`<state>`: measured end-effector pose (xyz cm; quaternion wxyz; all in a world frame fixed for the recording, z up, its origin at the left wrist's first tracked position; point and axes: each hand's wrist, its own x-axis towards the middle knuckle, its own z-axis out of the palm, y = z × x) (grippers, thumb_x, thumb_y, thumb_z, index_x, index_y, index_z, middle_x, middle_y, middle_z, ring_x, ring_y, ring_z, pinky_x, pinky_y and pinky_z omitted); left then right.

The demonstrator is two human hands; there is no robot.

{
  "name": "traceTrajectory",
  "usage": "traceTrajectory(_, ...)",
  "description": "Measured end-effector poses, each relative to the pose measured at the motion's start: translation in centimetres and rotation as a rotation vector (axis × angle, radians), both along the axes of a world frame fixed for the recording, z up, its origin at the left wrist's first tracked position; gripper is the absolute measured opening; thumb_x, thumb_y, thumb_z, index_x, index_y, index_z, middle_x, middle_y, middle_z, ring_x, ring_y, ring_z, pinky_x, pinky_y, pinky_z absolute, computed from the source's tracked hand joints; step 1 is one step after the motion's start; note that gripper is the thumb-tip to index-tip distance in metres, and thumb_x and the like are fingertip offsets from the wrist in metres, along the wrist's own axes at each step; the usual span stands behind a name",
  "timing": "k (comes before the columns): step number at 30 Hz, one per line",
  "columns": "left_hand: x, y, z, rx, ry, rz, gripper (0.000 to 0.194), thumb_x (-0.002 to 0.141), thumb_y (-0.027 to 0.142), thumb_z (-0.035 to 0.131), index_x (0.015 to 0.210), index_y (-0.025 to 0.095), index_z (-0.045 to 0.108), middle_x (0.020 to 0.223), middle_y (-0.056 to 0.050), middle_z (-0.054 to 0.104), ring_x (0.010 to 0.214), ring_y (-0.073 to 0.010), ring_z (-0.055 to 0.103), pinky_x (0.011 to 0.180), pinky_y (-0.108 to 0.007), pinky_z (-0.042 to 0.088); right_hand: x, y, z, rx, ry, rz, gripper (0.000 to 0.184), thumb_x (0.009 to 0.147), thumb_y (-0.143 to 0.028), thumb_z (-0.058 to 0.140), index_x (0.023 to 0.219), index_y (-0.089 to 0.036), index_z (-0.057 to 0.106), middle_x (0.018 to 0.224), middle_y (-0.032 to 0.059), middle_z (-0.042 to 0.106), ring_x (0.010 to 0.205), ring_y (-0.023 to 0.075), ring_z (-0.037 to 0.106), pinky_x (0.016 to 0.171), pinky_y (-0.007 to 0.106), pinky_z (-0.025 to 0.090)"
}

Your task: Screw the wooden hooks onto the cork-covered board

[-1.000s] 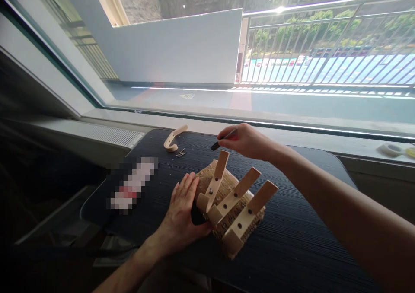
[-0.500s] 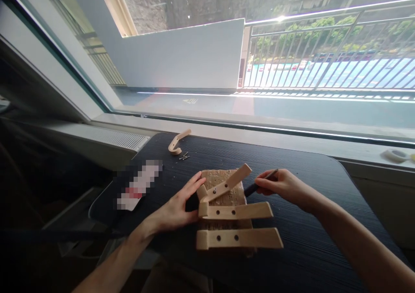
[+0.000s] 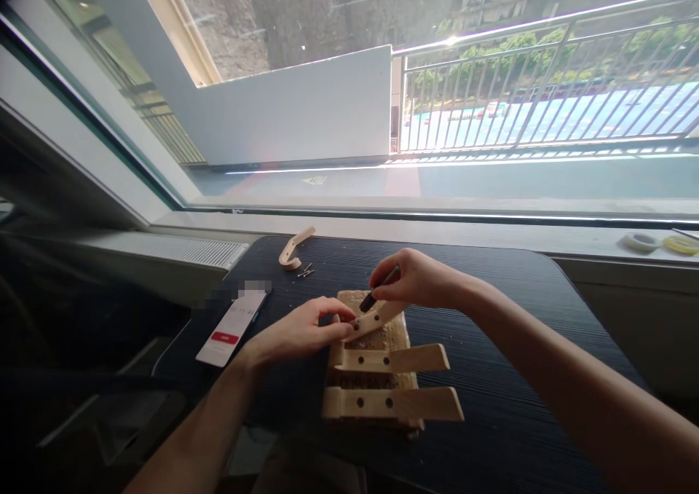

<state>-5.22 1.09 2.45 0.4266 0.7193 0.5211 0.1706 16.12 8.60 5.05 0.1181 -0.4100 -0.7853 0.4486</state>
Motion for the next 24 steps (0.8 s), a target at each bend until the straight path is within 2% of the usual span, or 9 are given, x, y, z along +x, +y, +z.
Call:
traceTrajectory(3,-0.2,0.9,-0.1,-0.019,0.028,-0.094,0.033,0.081,0.038,0.050,0.097,0.017,0.069,0.096,-0.002,0.068,0.087,-0.0189,0.060,0.076,-0.025,0.043,-0.2,0.2,-0.2,-0.055,-0.085,0.092,0.028,0.068,-0.035,0.062,0.087,-0.016,0.070,0.076,0.0026,0.068,0.064,0.0126,0.056,0.053,0.021,0.041)
traceTrajectory(5,-0.4,1.3,-0.2,-0.019,0.035,-0.114,0.032,0.080,0.035,0.049,0.097,0.017,0.070,0.095,-0.002,0.069,0.086,-0.0183,0.060,0.076,-0.025,0.042,0.1,0.2,0.2,-0.019,-0.142,0.134,0.027,0.068,-0.033,0.061,0.088,-0.018,0.071,0.073,0.0011,0.067,0.061,0.0112,0.053,0.051,0.020,0.038)
traceTrajectory(10,-0.6,1.7,-0.2,-0.039,0.025,-0.137,0.031,0.079,0.033,0.049,0.096,0.016,0.070,0.090,-0.003,0.069,0.083,-0.0176,0.060,0.075,-0.024,0.043,0.4,0.3,1.3,0.198,-0.374,0.263,0.022,0.069,-0.028,0.056,0.083,-0.025,0.073,0.064,-0.0027,0.064,0.052,0.0095,0.047,0.047,0.021,0.029)
traceTrajectory(14,-0.5,1.4,-0.4,-0.048,-0.042,-0.094,0.032,0.077,0.029,0.051,0.102,0.015,0.067,0.091,-0.003,0.068,0.084,-0.0173,0.059,0.076,-0.024,0.043,0.2,0.2,0.4,0.452,-0.567,0.333,0.025,0.069,-0.017,0.050,0.078,-0.026,0.072,0.058,-0.0013,0.061,0.051,0.0113,0.047,0.048,0.024,0.026)
traceTrajectory(18,-0.5,0.9,-0.8,-0.061,-0.170,-0.038,0.042,0.077,0.024,0.052,0.118,0.015,0.057,0.102,-0.005,0.066,0.087,-0.0160,0.059,0.078,-0.025,0.044,-0.2,-0.8,-0.6,0.546,-0.580,0.351,0.025,0.076,-0.014,0.044,0.078,-0.022,0.068,0.070,0.0031,0.064,0.059,0.0133,0.053,0.051,0.024,0.029)
traceTrajectory(21,-0.5,0.8,-1.1,-0.069,-0.193,-0.041,0.043,0.077,0.022,0.051,0.119,0.016,0.055,0.105,-0.005,0.065,0.091,-0.0169,0.059,0.082,-0.026,0.044,-0.5,-1.5,-0.4,0.608,-0.584,0.351,0.024,0.078,-0.012,0.043,0.074,-0.019,0.065,0.073,0.0050,0.063,0.062,0.0140,0.054,0.054,0.024,0.031)
traceTrajectory(24,-0.6,0.6,-1.0,-0.092,-0.176,-0.059,0.042,0.078,0.025,0.051,0.119,0.017,0.056,0.102,-0.004,0.065,0.089,-0.0170,0.059,0.080,-0.026,0.045,-0.2,-1.0,0.1,0.607,-0.555,0.351,0.025,0.080,-0.014,0.043,0.076,-0.020,0.067,0.076,0.0055,0.065,0.067,0.0151,0.055,0.058,0.025,0.034)
